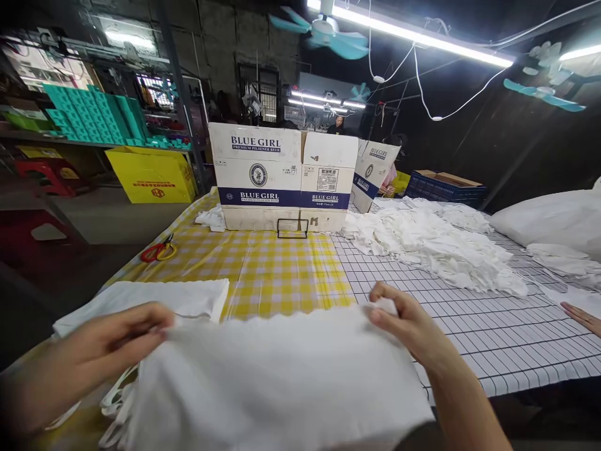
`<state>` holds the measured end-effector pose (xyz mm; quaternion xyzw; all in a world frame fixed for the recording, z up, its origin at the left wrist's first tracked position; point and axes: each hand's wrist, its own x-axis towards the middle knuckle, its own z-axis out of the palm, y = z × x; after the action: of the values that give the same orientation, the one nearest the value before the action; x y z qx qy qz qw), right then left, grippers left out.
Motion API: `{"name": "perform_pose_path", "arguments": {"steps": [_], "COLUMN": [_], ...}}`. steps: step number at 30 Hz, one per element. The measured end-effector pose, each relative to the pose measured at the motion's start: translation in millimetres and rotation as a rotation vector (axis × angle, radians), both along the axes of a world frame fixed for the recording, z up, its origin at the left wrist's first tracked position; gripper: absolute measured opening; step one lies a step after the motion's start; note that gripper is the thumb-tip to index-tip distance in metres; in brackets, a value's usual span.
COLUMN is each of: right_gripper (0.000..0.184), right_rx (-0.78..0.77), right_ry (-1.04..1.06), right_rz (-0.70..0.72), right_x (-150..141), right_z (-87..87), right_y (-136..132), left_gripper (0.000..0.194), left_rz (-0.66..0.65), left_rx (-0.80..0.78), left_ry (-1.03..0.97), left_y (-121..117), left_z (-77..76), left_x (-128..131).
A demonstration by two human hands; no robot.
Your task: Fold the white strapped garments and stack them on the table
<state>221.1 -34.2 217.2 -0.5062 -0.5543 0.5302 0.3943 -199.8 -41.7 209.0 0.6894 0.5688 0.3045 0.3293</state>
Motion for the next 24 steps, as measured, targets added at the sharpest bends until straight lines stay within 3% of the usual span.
{"name": "perform_pose_path", "arguments": {"steps": [1,3,5,7,10,12,19,24], "right_gripper": [0.03,0.025,0.021,0.019,0.019,0.02,0.022,0.013], "right_rx": [0.011,0.078,0.199,0.216,0.237,0.259,0.307,0.294], "right_ry": [-0.084,-0.28,-0.579,-0.668,-0.739,-0.774,-0.812,-0.78], "right_rz": [0.027,0.013,-0.067,-0.104,-0.148,-0.178,-0.28,-0.336], "right_x": [-3,-9,-16,-22,-28,-29,-33,-39], "right_z": [-14.2,-53.8,-99.6,-140.3,-177.4,-187.3,-195.8,-186.2], "right_y": [19,57,90,111,127,134,157,163], "left_gripper": [0.022,0.016,0.014,0.019,0.024,0.026,0.034,0.035], "left_rz": [-0.071,-0.09,0.001,0.075,0.15,0.169,0.223,0.25], "left_rx": [-0.018,0.009,0.061,0.042,0.051,0.079,0.205,0.299], "left_ry": [0.018,0.092,0.254,0.453,0.619,0.651,0.802,0.89], "left_y": [17,53,84,105,119,124,145,151], "left_z": [-9.3,-41.6,-86.3,-129.9,-170.6,-179.2,-182.6,-186.5], "left_x": [7,22,37,49,57,58,65,74]}}
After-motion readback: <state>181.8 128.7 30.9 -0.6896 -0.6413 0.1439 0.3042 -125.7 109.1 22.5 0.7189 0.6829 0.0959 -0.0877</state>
